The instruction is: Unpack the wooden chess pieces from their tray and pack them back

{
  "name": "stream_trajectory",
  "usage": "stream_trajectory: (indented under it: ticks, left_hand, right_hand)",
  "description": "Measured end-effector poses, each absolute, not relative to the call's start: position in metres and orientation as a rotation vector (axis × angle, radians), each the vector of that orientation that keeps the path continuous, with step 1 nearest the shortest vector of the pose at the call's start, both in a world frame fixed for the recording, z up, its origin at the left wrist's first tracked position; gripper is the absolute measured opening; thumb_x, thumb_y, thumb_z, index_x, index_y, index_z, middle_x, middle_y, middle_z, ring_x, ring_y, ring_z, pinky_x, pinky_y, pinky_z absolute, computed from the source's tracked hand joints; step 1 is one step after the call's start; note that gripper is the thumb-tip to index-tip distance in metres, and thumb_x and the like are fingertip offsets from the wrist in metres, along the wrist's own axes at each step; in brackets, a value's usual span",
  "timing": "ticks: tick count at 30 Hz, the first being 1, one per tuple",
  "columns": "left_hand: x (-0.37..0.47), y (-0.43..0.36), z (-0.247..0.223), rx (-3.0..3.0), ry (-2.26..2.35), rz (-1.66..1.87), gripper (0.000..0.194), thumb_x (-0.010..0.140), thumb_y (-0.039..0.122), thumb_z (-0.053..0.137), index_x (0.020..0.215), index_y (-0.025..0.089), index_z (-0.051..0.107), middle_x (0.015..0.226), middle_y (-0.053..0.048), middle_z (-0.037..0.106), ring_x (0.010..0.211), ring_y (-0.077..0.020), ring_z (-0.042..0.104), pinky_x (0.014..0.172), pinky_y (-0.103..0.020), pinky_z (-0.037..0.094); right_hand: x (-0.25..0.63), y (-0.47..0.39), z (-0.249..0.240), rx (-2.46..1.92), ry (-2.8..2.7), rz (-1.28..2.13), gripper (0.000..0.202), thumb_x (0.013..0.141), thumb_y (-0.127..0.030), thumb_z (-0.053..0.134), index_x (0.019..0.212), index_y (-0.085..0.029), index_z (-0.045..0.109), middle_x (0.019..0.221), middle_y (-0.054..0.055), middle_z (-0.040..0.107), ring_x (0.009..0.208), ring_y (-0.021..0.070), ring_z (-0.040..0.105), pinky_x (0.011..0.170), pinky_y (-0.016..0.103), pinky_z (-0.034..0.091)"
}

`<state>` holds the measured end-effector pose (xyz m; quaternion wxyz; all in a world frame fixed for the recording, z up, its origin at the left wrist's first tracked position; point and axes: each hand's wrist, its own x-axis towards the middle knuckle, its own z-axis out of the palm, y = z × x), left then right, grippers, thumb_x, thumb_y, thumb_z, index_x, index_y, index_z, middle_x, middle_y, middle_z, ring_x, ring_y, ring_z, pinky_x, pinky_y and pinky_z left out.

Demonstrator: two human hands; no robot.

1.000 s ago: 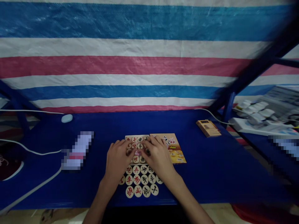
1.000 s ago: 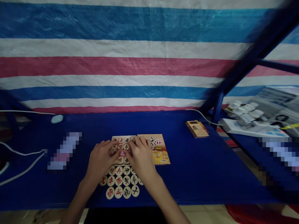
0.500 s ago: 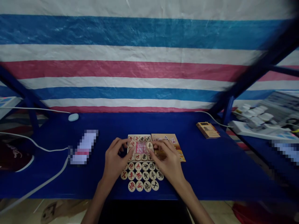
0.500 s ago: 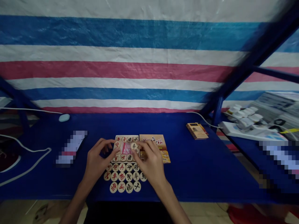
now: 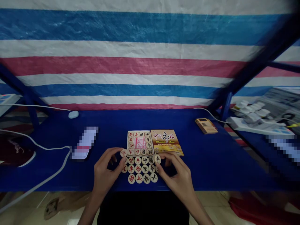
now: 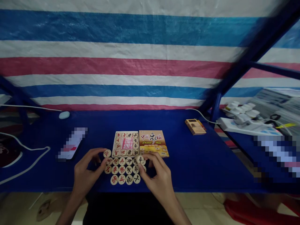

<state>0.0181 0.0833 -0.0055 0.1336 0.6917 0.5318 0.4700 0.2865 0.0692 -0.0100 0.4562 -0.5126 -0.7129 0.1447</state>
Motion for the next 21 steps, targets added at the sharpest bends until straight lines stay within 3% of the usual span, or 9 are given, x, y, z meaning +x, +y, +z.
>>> stream_trajectory:
  ticks: [14,21]
  left_hand:
    - [0.020,0.075,-0.012,2.168,1.460,1.215,0.027,0.090,0.023,0.072,0.116,0.027,0.068,0.110,-0.003,0.066,0.085,-0.0134,0.065,0.078,-0.029,0.055]
    - [0.018,0.066,-0.017,2.154,1.487,1.150,0.026,0.092,0.023,0.070,0.117,0.027,0.068,0.110,-0.004,0.065,0.091,-0.0157,0.067,0.084,-0.032,0.056]
  right_hand:
    - [0.285,0.070,-0.015,-1.291,-1.857,0.435,0.020,0.094,-0.026,0.063,0.114,-0.023,0.062,0.099,0.004,0.064,0.071,0.0137,0.056,0.063,0.029,0.050]
    - [0.289,0.064,-0.020,-1.318,-1.908,0.333,0.021,0.094,-0.027,0.065,0.115,-0.025,0.064,0.110,0.006,0.065,0.094,0.0184,0.064,0.076,0.031,0.054]
